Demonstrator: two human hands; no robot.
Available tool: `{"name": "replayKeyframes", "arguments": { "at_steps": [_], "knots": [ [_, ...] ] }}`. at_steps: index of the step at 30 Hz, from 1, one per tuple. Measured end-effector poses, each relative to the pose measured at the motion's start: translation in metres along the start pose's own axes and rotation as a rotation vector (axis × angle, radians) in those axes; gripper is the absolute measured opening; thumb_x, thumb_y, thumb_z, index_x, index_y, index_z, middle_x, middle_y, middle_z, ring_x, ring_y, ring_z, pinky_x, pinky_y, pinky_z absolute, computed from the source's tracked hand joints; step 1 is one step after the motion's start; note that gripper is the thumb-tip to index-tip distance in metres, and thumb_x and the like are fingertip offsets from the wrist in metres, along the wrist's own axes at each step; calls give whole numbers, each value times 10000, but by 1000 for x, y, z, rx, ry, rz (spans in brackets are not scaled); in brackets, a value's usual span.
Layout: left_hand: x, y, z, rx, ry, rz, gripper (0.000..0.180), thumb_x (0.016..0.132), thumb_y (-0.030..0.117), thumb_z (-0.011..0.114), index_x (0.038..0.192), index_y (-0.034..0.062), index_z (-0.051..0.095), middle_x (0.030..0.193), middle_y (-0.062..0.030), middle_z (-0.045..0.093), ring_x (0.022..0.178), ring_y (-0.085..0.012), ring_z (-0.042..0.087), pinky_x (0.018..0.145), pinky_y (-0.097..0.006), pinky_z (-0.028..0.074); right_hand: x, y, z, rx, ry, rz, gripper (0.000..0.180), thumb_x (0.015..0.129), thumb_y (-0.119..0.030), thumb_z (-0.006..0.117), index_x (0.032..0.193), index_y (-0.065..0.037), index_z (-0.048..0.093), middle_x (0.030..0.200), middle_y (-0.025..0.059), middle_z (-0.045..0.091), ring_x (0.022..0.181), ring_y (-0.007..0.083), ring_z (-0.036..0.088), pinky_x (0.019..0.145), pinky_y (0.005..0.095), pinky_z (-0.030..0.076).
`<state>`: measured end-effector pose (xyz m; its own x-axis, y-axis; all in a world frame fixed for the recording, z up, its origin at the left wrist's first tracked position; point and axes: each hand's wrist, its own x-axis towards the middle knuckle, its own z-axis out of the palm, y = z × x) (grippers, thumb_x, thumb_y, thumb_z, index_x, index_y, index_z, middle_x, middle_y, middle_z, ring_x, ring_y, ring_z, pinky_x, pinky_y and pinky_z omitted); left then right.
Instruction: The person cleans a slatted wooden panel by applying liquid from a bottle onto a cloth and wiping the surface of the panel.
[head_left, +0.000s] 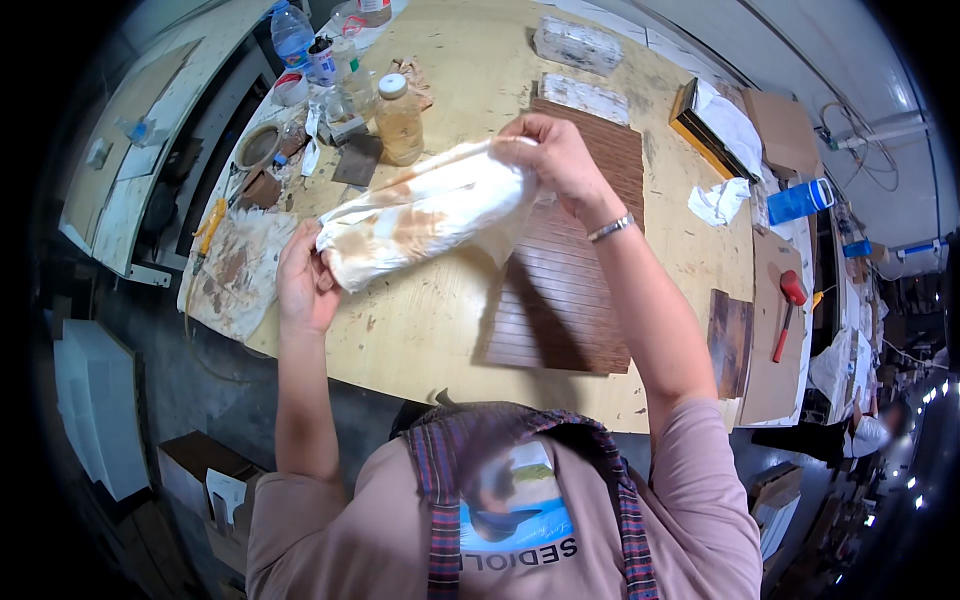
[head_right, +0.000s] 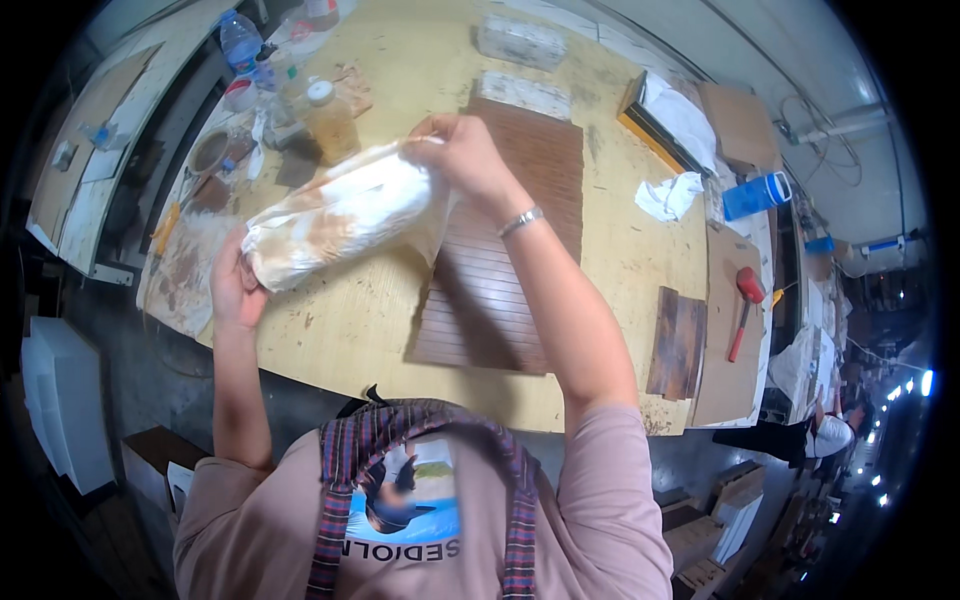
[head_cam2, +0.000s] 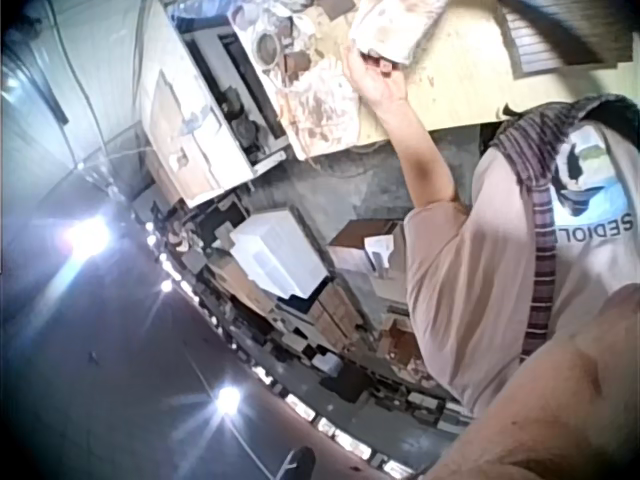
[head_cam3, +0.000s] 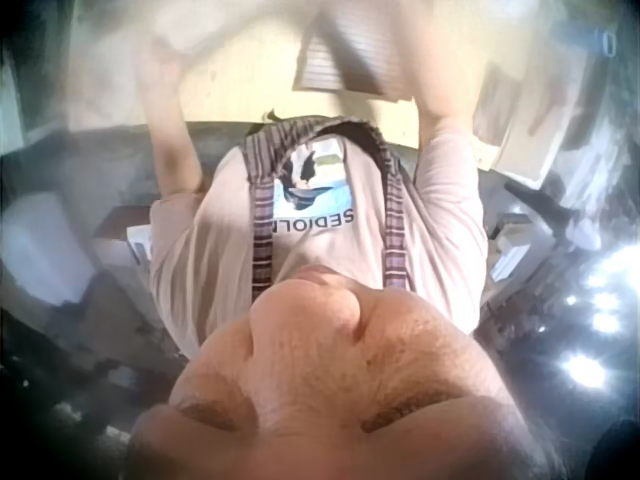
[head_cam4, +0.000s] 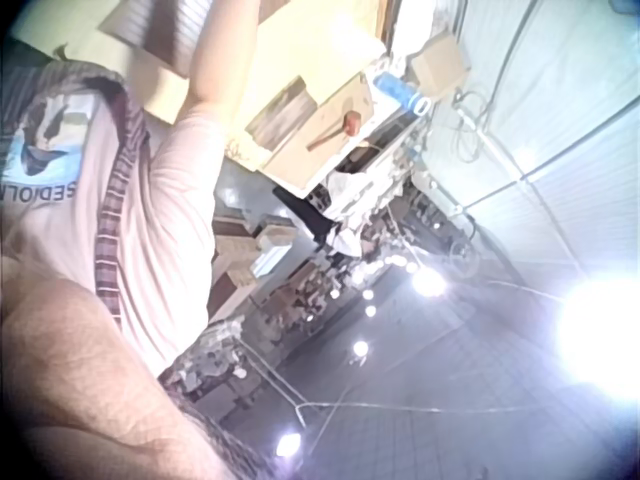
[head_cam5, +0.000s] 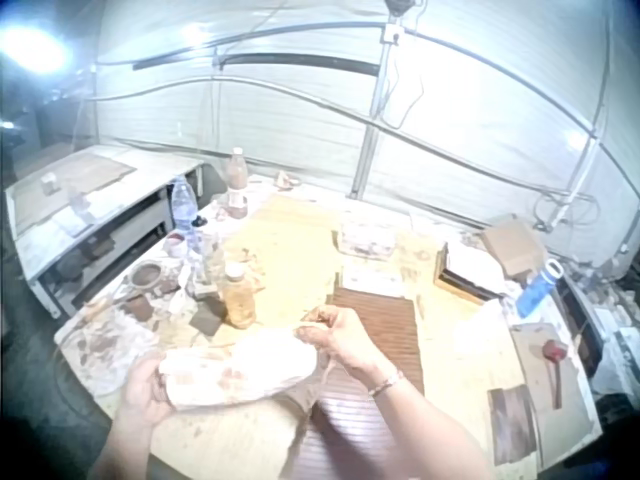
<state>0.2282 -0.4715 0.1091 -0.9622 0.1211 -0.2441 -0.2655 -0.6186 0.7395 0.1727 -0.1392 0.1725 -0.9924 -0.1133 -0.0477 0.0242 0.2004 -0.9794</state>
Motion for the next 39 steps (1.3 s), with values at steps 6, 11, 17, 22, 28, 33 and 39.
{"name": "replayKeyframes", "arguments": {
  "at_steps": [6, 11, 17, 22, 28, 33, 39],
  "knots": [
    [-7, 12, 13, -311, 32, -170, 192, 1029, 221, 478, 871, 123, 526, 608, 74, 454, 403, -41, 337, 459, -247, 318, 19, 29, 18, -434, 333, -326, 345, 805, -161, 786, 1094, 4, 697, 991, 98, 656, 891, 180, 610, 822, 313, 524],
    [-9, 13, 6, -241, -107, -244, 178, 1023, 240, 494, 908, 114, 546, 603, 73, 460, 393, -45, 329, 472, -260, 323, -12, 66, 74, -491, -163, -251, 352, 785, -142, 782, 1107, -21, 707, 1115, 135, 654, 1045, 258, 633, 908, 351, 518],
    [-7, 22, 7, -224, -57, -152, 136, 1007, 212, 529, 1025, 81, 562, 675, 27, 516, 490, -66, 432, 565, -267, 426, -14, 88, 118, -314, -324, -135, 241, 857, -147, 738, 1051, -7, 710, 833, 65, 661, 808, 181, 629, 808, 303, 505],
    [15, 18, 5, 402, 283, 378, 262, 985, 118, 555, 1224, 15, 527, 1051, -119, 647, 911, -172, 638, 868, -322, 517, 3, 83, 99, 129, -468, 86, 199, 962, -223, 647, 961, -29, 690, 687, -39, 570, 672, 79, 525, 663, 250, 446],
    [20, -39, 28, 1382, -283, 294, 500, 885, 99, 739, 1316, -46, 528, 1324, -143, 587, 1134, -150, 591, 938, -300, 480, 12, 44, 87, 222, -534, 245, 207, 950, -170, 593, 776, -63, 627, 698, -41, 561, 642, 68, 507, 611, 238, 420],
    [44, -60, -22, 706, -399, -266, 238, 916, 62, 683, 1125, -52, 668, 1148, -79, 657, 964, -86, 610, 782, -265, 487, 47, 61, 70, 146, -569, 226, 166, 956, -174, 624, 842, -64, 676, 718, -63, 592, 659, 33, 528, 593, 222, 435],
    [54, -59, -32, 37, -146, -98, 292, 950, 47, 600, 1226, -48, 610, 1176, -108, 665, 1021, -155, 658, 865, -302, 535, 107, 94, 80, -87, -271, 244, 361, 871, -188, 735, 1158, 1, 626, 1041, 63, 665, 898, 165, 636, 817, 301, 532]
  ]
}}
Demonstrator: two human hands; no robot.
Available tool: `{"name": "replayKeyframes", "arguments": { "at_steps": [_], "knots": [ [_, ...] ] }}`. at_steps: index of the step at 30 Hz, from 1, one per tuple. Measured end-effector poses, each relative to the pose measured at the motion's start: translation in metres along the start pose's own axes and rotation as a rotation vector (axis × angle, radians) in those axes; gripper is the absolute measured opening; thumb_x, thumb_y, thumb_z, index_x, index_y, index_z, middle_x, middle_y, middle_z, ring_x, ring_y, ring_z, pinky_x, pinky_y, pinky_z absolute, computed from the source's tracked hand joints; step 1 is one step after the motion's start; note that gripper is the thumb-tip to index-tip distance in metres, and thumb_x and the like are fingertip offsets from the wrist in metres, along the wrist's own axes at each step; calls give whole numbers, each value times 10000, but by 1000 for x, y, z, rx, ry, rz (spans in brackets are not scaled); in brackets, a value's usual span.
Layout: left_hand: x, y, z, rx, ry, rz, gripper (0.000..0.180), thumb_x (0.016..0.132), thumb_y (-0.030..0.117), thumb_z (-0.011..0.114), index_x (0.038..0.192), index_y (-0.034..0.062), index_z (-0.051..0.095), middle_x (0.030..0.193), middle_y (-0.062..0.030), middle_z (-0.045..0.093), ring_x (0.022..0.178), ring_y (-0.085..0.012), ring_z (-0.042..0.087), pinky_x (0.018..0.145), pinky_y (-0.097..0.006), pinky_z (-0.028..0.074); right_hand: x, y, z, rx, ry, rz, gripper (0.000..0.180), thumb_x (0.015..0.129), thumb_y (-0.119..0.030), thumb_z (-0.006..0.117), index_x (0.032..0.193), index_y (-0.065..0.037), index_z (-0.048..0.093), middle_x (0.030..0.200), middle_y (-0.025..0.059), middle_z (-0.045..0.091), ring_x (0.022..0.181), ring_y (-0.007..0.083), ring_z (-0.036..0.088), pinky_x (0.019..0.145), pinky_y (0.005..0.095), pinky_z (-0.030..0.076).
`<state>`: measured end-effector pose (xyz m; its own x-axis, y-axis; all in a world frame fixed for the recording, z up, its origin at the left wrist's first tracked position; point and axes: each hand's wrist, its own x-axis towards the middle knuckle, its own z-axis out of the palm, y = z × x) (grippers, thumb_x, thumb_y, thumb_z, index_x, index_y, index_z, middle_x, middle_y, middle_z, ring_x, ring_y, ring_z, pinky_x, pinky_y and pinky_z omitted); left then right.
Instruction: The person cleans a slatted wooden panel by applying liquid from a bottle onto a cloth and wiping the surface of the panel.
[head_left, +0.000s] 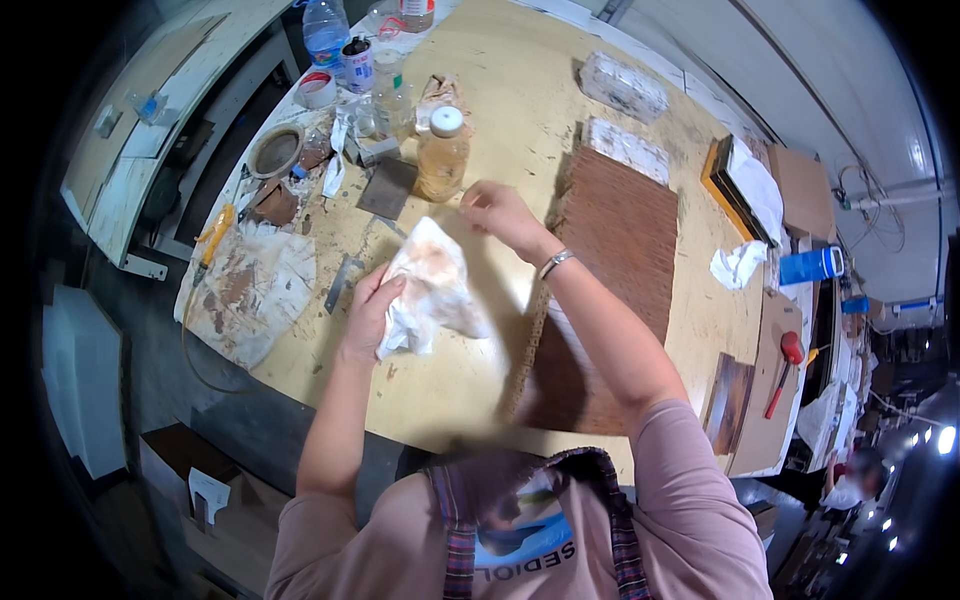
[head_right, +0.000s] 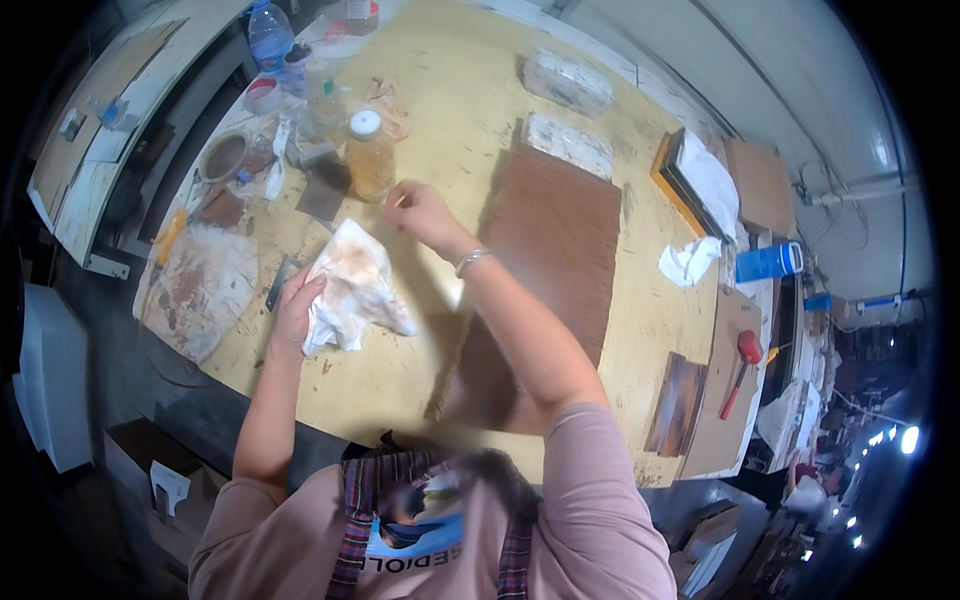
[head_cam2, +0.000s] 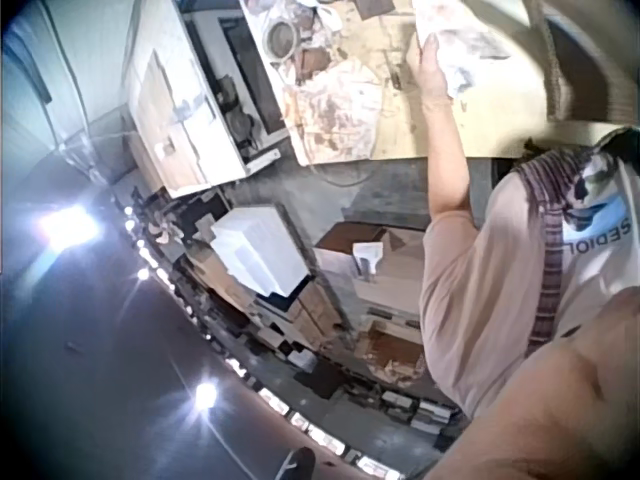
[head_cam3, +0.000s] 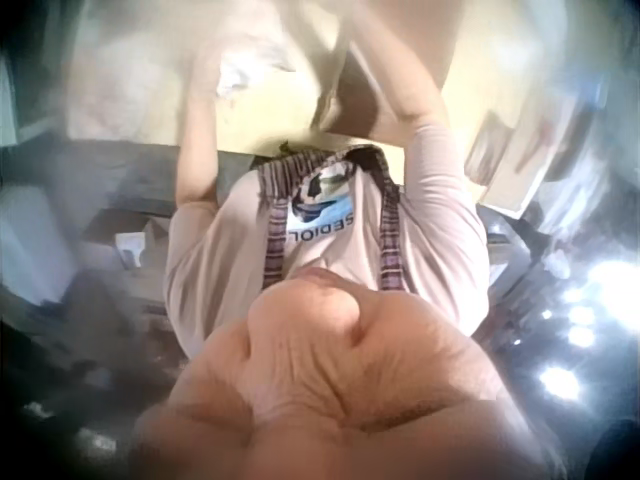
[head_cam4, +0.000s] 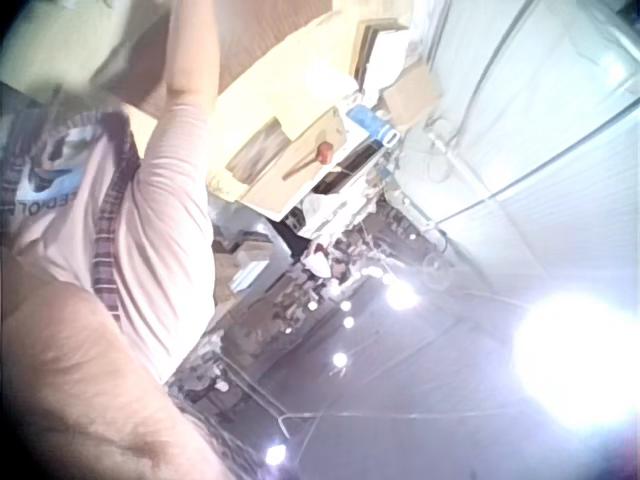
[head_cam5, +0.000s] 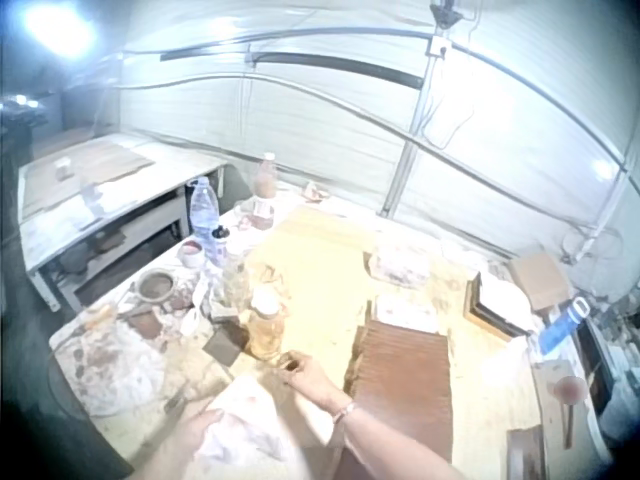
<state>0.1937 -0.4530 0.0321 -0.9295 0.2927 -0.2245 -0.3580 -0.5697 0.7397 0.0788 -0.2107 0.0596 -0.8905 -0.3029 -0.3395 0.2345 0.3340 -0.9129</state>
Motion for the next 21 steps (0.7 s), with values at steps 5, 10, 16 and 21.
{"name": "replayKeyframes", "arguments": {
  "at_steps": [5, 10, 16, 21],
  "knots": [
    [14, -5, -6, -154, 104, 67, 450, 960, 84, 548, 1388, -36, 478, 1304, -167, 610, 1166, -260, 634, 1000, -384, 516, 68, 6, 22, -5, 370, -400, 980, 665, -221, 887, 1457, 8, 357, 1423, 214, 418, 1345, 329, 431, 1126, 396, 375],
    [33, -2, -5, -233, 122, 53, 497, 956, 49, 511, 1440, -25, 420, 1352, -180, 577, 1199, -285, 613, 1020, -412, 507, 91, -14, 40, 86, 437, -436, 847, 600, -156, 893, 1329, -17, 484, 1293, 170, 539, 1287, 333, 481, 1078, 397, 410],
    [45, 6, 4, -250, 118, 48, 530, 965, 31, 454, 1486, -18, 371, 1401, -190, 540, 1249, -313, 582, 1055, -433, 482, 38, -38, 22, -901, 369, -577, 544, 685, -113, 784, 1203, -107, 615, 1101, 85, 604, 1083, 289, 552, 933, 402, 429],
    [50, -6, 13, -332, 93, 20, 532, 977, -13, 425, 1505, -3, 360, 1413, -183, 539, 1239, -294, 597, 1046, -420, 506, 12, -25, -4, -1181, 349, -672, 317, 701, -73, 661, 1011, -135, 642, 946, 70, 581, 947, 284, 539, 841, 404, 396]
  ]
}}
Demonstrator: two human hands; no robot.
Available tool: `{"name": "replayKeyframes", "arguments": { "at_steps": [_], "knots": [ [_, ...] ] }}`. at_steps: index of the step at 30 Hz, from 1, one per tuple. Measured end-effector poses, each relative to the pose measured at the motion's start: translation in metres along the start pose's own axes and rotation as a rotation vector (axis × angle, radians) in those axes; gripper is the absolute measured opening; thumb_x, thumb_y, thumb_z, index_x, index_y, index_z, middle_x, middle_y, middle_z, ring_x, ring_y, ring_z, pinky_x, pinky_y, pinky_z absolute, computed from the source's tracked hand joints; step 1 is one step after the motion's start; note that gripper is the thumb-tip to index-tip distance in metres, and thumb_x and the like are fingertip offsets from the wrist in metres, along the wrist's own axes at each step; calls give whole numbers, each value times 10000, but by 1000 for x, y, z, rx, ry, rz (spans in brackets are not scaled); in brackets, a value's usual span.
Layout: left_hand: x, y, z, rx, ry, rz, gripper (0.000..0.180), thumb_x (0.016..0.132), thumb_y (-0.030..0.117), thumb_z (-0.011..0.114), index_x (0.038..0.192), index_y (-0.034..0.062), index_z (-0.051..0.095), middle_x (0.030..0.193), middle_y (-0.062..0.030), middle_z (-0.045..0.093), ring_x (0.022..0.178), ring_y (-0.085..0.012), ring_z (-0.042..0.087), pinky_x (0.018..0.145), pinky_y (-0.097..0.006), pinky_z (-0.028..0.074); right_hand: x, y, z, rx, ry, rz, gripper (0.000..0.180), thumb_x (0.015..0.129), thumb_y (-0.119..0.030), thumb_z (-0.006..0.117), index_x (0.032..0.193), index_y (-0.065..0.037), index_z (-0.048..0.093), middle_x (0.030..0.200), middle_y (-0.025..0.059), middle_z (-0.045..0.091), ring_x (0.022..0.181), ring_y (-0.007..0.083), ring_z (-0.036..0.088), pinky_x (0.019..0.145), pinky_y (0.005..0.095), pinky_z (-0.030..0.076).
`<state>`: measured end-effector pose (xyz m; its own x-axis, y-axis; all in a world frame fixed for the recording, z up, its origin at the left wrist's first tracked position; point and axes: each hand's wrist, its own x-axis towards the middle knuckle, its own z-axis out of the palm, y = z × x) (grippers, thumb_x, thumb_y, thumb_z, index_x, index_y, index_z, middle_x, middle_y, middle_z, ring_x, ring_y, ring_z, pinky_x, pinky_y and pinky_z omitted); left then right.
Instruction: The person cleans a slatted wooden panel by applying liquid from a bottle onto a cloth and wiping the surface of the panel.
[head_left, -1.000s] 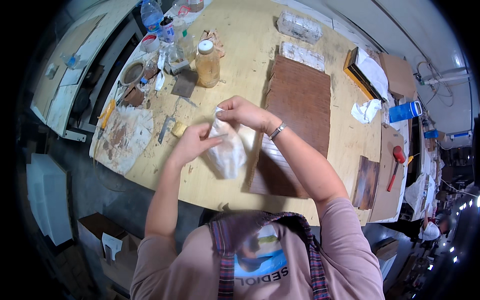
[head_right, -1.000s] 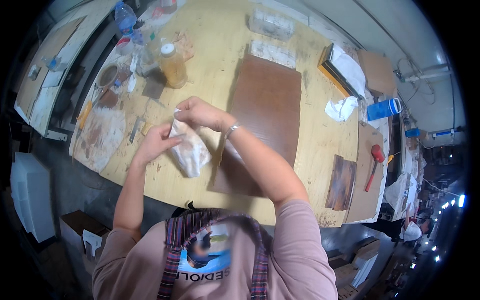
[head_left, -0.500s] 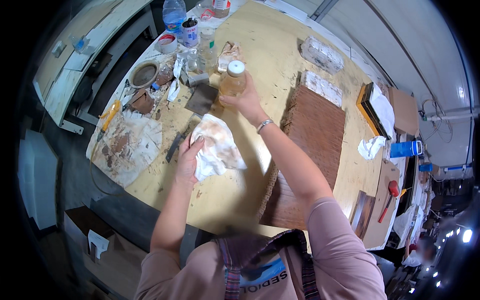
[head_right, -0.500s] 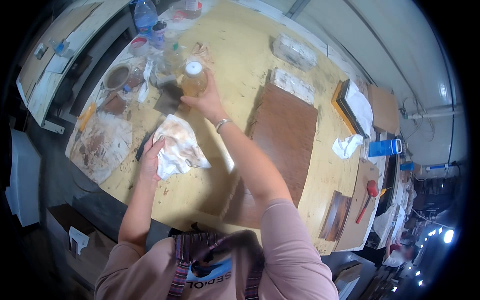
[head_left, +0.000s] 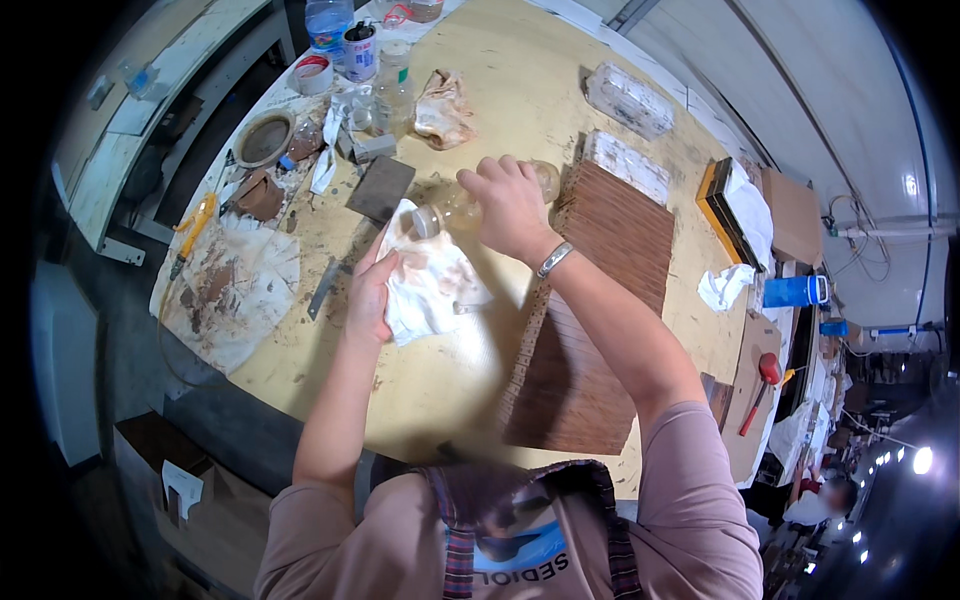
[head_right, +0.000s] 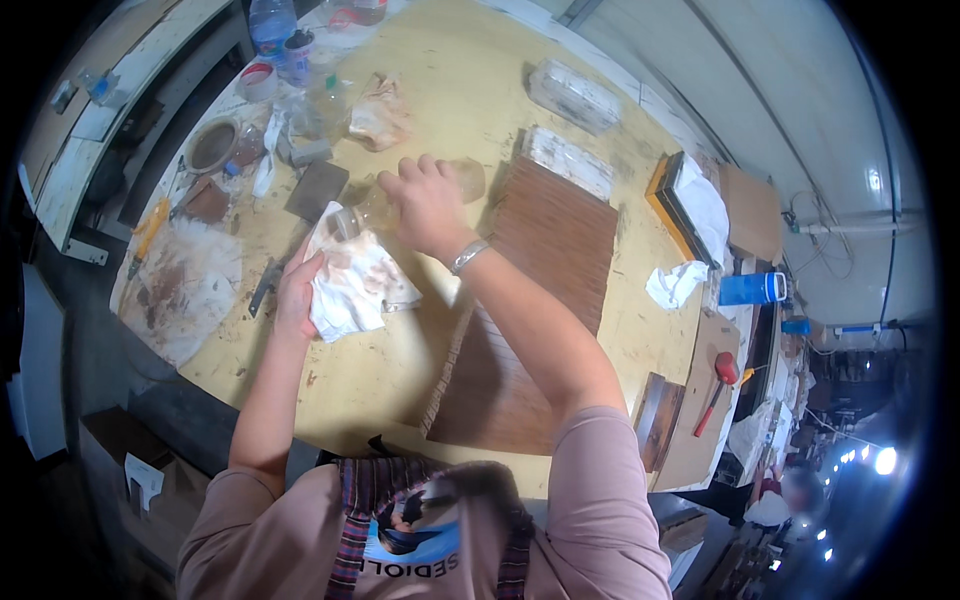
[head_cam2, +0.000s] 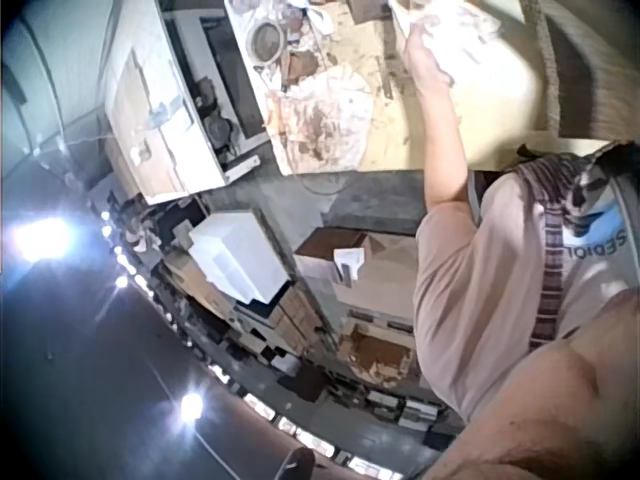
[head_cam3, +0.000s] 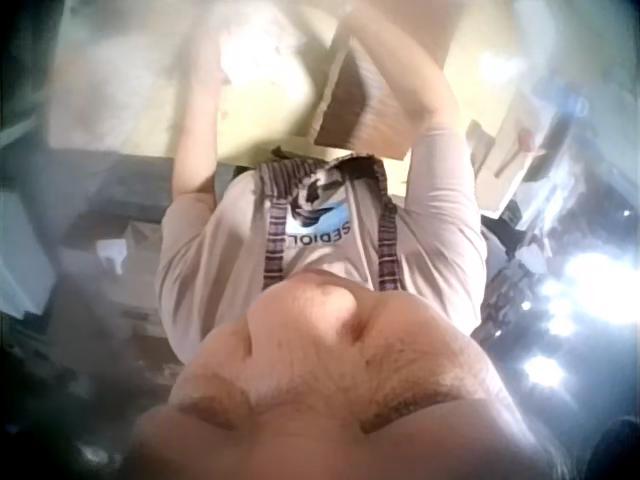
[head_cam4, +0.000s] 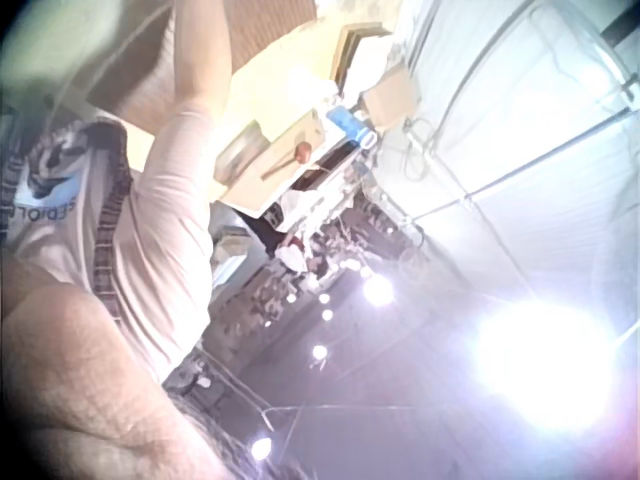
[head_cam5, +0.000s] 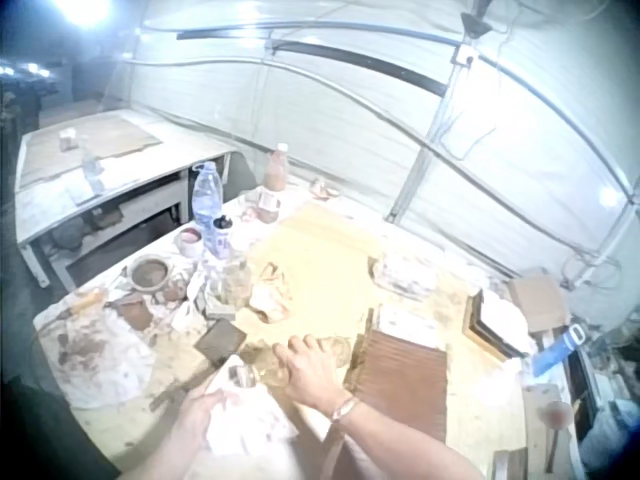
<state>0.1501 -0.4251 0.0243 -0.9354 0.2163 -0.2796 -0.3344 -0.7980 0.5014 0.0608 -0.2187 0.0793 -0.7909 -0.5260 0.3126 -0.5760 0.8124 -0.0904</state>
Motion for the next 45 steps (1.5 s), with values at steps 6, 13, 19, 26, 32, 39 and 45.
{"name": "replayKeyframes", "arguments": {
  "at_steps": [6, 13, 19, 26, 32, 39, 45],
  "knots": [
    [-4, -13, 3, 96, -41, 10, 511, 995, -3, 396, 1504, -23, 360, 1403, -190, 549, 1228, -278, 605, 1047, -402, 502, -9, 8, -16, -157, -30, -62, 285, 653, -48, 650, 925, -126, 621, 902, 58, 559, 920, 269, 539, 817, 390, 393],
    [-11, -9, 7, 158, -44, 28, 525, 989, -4, 399, 1510, -40, 348, 1443, -190, 515, 1269, -265, 573, 1074, -383, 465, -4, 9, -18, -194, -51, -75, 303, 627, -32, 646, 918, -117, 626, 872, 51, 559, 907, 264, 541, 803, 382, 396],
    [-15, -7, 5, 209, 0, 48, 520, 993, -21, 371, 1512, -39, 342, 1435, -202, 516, 1259, -266, 582, 1068, -390, 478, 2, 3, -12, -185, -38, -86, 267, 628, -39, 652, 880, -122, 621, 863, 41, 568, 901, 258, 549, 790, 387, 403],
    [-30, 7, 13, 306, 8, 82, 527, 1000, -32, 371, 1525, -30, 329, 1465, -186, 492, 1300, -254, 547, 1095, -372, 444, 24, 1, 7, 254, -42, 247, 399, 621, -27, 755, 992, -96, 625, 1011, 81, 652, 989, 299, 608, 846, 400, 470],
    [-32, 10, 6, 368, 8, 55, 532, 1004, -25, 383, 1532, -33, 311, 1481, -189, 473, 1312, -259, 534, 1092, -372, 440, 59, 7, 57, 1144, 268, 436, 792, 508, -148, 957, 1200, 1, 601, 1182, 159, 656, 1093, 328, 641, 960, 395, 508],
    [-21, -6, 32, 367, -44, -57, 546, 1002, -35, 368, 1542, -25, 292, 1471, -203, 476, 1293, -266, 546, 1085, -373, 449, 38, 10, 46, 950, 148, 446, 1024, 637, -238, 915, 1478, -8, 378, 1467, 209, 460, 1373, 337, 437, 1166, 385, 342],
    [2, -55, 68, 893, -334, -1, 483, 1027, 3, 351, 1510, -5, 376, 1483, -170, 482, 1323, -243, 521, 1120, -351, 417, -136, 114, -30, 104, 81, 637, 719, 883, -409, 683, 1461, -52, 448, 1538, 244, 370, 1404, 413, 366, 1150, 442, 330]
  ]
}}
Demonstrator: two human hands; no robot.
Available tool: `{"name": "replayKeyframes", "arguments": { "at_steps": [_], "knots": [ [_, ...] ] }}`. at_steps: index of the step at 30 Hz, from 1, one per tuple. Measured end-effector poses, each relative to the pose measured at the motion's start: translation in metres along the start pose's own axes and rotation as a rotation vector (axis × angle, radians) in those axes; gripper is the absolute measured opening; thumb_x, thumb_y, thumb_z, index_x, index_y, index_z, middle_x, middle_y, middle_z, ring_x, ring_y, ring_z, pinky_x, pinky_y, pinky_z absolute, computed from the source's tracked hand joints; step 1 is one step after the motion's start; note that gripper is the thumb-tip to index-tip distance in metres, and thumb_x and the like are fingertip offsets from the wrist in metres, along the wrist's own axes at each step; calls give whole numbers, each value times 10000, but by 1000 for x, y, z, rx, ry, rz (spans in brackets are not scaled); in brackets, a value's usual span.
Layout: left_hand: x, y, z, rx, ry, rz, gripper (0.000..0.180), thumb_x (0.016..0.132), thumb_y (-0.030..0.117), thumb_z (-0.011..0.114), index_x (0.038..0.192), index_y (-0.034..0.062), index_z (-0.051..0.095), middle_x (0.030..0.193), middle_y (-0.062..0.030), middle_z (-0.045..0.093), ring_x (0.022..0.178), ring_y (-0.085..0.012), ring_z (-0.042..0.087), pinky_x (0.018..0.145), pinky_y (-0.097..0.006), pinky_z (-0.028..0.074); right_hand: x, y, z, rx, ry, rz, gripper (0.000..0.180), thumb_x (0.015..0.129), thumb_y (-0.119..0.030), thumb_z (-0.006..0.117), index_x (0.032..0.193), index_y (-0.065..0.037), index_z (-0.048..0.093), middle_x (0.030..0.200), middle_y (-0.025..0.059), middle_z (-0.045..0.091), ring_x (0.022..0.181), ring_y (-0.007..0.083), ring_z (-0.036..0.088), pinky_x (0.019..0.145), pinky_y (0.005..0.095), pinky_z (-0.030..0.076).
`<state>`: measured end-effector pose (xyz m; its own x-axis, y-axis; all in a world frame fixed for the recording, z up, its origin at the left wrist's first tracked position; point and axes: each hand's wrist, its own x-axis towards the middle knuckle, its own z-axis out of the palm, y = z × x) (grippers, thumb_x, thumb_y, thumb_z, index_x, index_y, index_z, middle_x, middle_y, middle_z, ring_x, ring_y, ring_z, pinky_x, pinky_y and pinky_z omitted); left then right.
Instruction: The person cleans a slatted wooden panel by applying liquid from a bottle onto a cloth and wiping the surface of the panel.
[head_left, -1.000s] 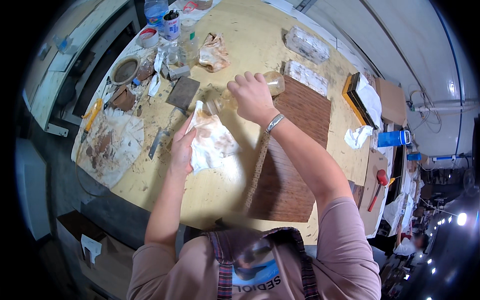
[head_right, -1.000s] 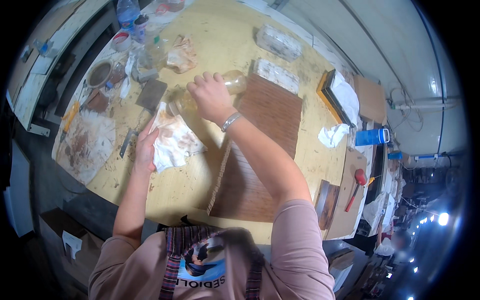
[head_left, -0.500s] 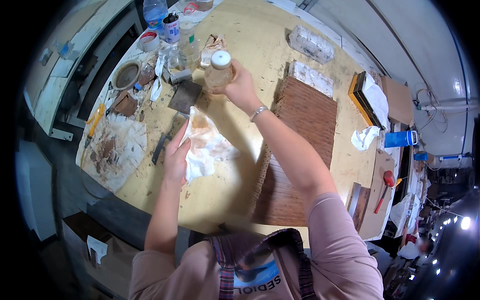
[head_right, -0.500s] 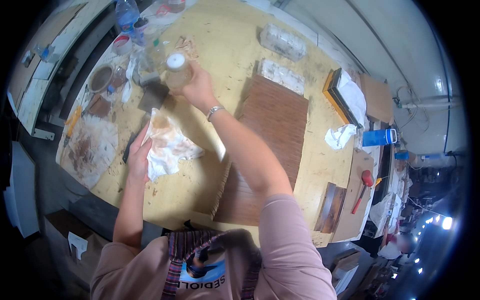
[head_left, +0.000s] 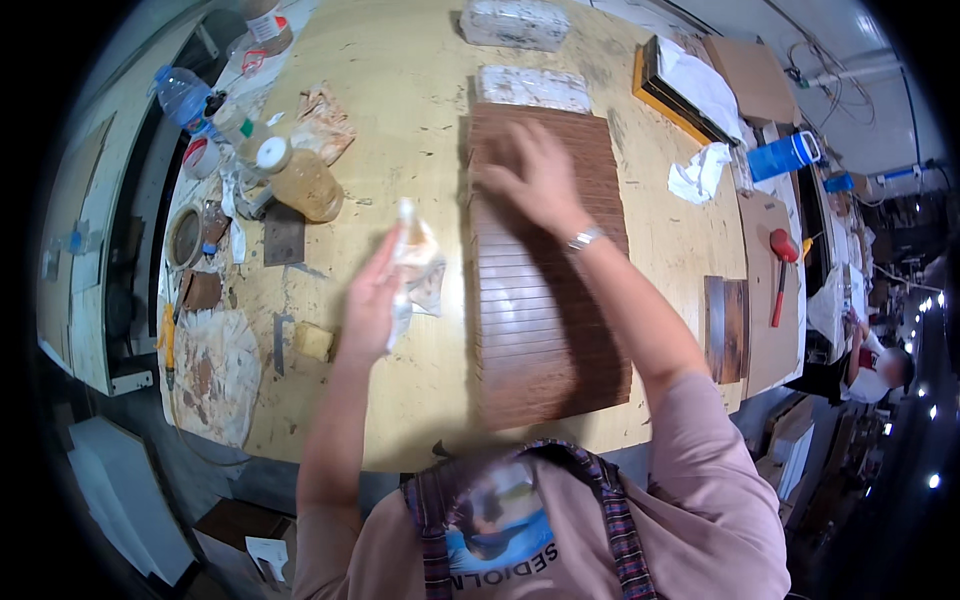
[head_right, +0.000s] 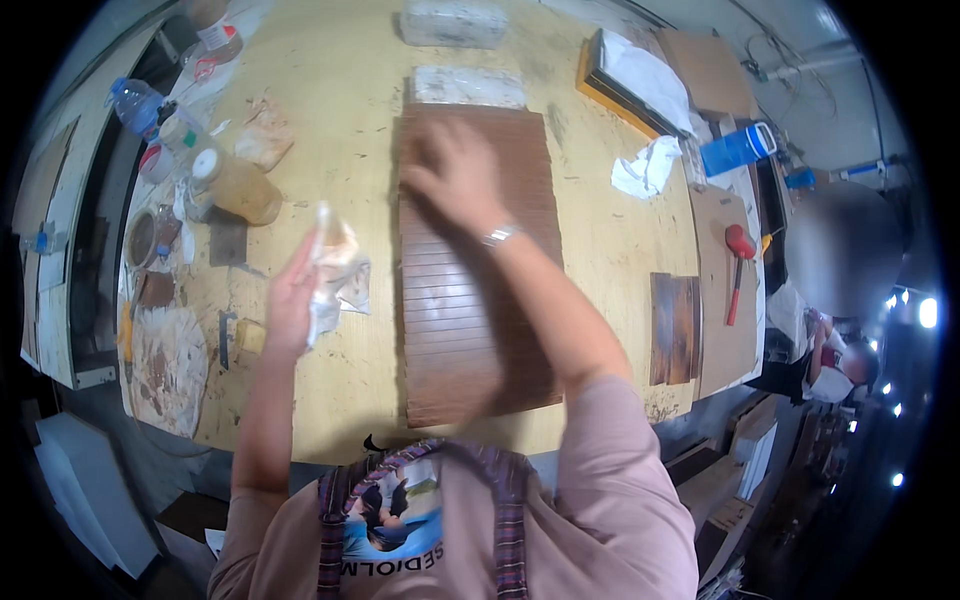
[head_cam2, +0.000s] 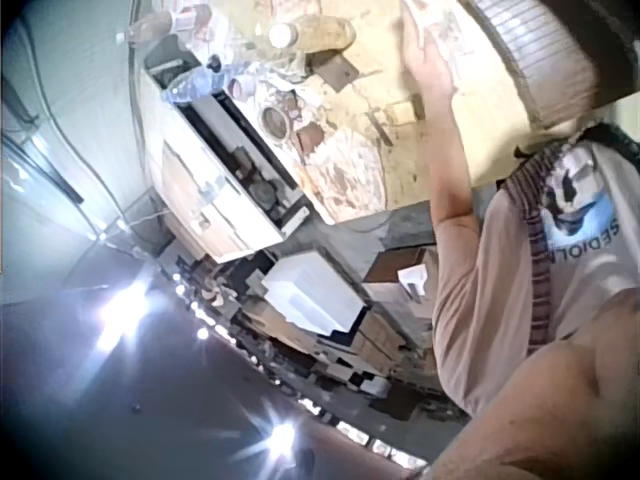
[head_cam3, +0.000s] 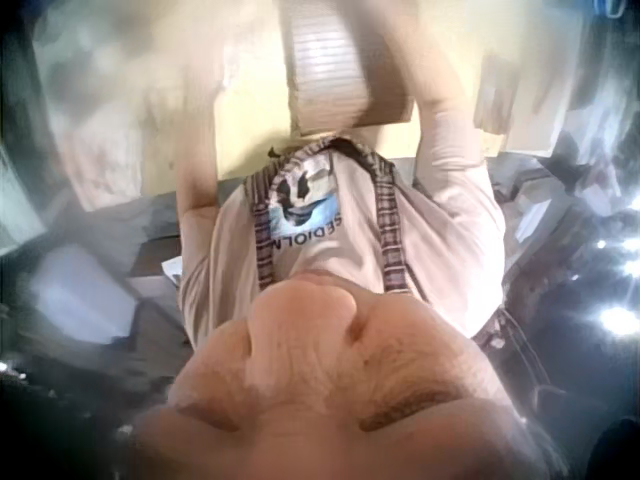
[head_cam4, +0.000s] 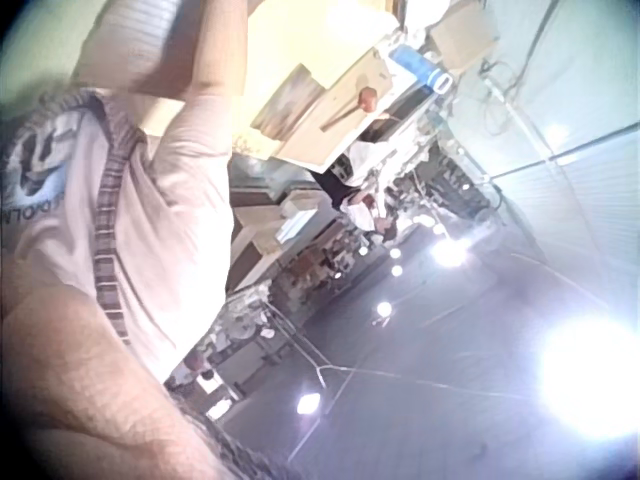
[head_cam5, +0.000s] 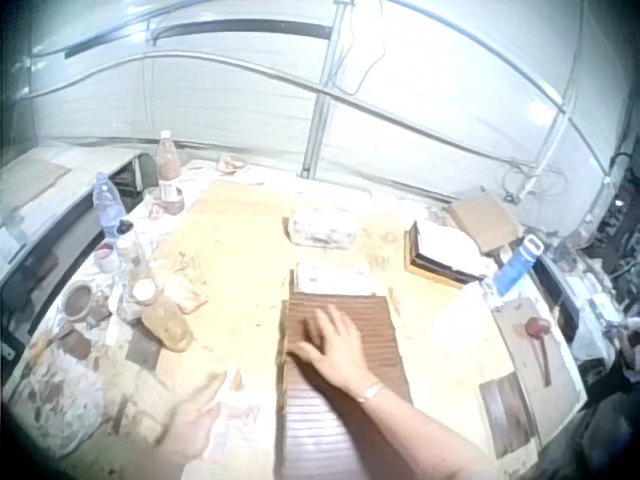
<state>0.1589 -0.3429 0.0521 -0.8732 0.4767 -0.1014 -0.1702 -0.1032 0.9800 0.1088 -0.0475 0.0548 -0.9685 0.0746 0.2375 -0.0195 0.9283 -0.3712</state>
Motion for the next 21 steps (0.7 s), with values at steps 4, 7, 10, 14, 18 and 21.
{"name": "replayKeyframes", "arguments": {
  "at_steps": [4, 7, 10, 14, 18, 21],
  "knots": [
    [8, -9, 73, 670, -501, 264, 421, 1054, 100, 387, 1460, 7, 453, 1473, -151, 506, 1377, -271, 467, 1171, -392, 340, -79, 104, -7, -288, 38, 178, 695, 927, -466, 600, 1493, -102, 426, 1585, 235, 291, 1436, 441, 299, 1164, 440, 316],
    [25, -20, 91, 1173, -704, 451, 425, 1052, 145, 389, 1450, 13, 460, 1488, -145, 489, 1422, -276, 411, 1205, -456, 268, -92, 116, -2, -201, 21, 212, 682, 942, -461, 576, 1515, -132, 406, 1615, 214, 245, 1466, 414, 269, 1175, 426, 315],
    [103, 3, 102, 1162, -517, 93, 440, 1045, 166, 371, 1459, 42, 454, 1508, -129, 468, 1447, -259, 378, 1219, -506, 216, -95, 106, -8, -177, 26, 284, 656, 950, -455, 560, 1516, -159, 412, 1623, 180, 250, 1480, 376, 264, 1159, 410, 353],
    [84, -46, 100, 1307, -563, 558, 406, 1047, 197, 403, 1421, 79, 510, 1493, -117, 488, 1416, -259, 416, 1209, -510, 219, -93, 103, -7, -141, 49, 277, 650, 944, -464, 565, 1504, -159, 436, 1611, 194, 272, 1475, 384, 271, 1164, 409, 350],
    [63, -44, 112, 1130, -873, 527, 378, 1032, 198, 440, 1363, 63, 561, 1436, -147, 532, 1352, -294, 476, 1155, -464, 315, -95, 104, -8, -127, 54, 277, 660, 945, -464, 563, 1502, -134, 434, 1609, 201, 272, 1471, 400, 269, 1179, 410, 325],
    [160, -9, 128, 1508, -611, -316, 435, 1050, 344, 413, 1239, 17, 629, 1282, -242, 619, 1170, -371, 606, 1005, -384, 466, -96, 105, -9, -118, 53, 291, 658, 947, -457, 558, 1505, -133, 425, 1609, 204, 271, 1471, 408, 269, 1179, 415, 323]
  ]
}}
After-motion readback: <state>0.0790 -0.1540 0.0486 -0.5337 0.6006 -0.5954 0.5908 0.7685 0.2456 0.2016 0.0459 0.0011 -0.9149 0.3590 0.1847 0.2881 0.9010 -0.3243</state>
